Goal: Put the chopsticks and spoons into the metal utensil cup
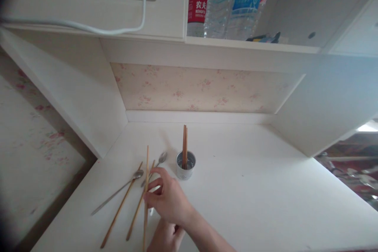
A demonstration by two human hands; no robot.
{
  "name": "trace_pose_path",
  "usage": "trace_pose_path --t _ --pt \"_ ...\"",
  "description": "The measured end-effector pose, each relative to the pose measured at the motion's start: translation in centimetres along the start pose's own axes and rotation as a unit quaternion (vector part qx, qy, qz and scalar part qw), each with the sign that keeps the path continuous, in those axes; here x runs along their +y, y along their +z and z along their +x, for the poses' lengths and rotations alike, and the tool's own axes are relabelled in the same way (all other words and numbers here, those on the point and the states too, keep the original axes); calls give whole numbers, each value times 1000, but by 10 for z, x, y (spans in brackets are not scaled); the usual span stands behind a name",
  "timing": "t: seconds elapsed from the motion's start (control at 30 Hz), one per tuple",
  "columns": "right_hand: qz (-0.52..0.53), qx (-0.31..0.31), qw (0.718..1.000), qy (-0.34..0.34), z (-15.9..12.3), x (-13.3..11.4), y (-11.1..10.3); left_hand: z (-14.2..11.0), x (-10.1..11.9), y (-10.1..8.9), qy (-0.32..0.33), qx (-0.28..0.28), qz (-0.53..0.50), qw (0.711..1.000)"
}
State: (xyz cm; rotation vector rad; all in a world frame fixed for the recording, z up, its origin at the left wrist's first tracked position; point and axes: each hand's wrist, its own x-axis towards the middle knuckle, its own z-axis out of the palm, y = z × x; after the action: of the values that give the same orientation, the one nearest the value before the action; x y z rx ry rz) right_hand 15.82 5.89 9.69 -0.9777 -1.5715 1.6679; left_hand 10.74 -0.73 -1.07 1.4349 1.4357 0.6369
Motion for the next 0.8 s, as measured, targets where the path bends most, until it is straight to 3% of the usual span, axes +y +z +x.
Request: trace_pose_path --t 0.13,0.23,0.33,0.43,0.57,0.8 --pt "70 90 991 -77 -1 -37 -44 10 -2 -1 90 18 56 994" --pt "80 178 976 -100 10 -57 -81 3 1 -2 107 20 62 992" --pt "74 254 958 -107 28 -62 -115 0 4 -1 112 35 76 990" --pt "48 293 949 -101 48 -51 -140 0 6 0 126 53 93 986" --pt "-49 287 951 -106 67 -23 -155 0 6 0 131 56 104 984" --pt "-178 257 946 -81 69 11 -144 -3 12 -4 126 45 103 986"
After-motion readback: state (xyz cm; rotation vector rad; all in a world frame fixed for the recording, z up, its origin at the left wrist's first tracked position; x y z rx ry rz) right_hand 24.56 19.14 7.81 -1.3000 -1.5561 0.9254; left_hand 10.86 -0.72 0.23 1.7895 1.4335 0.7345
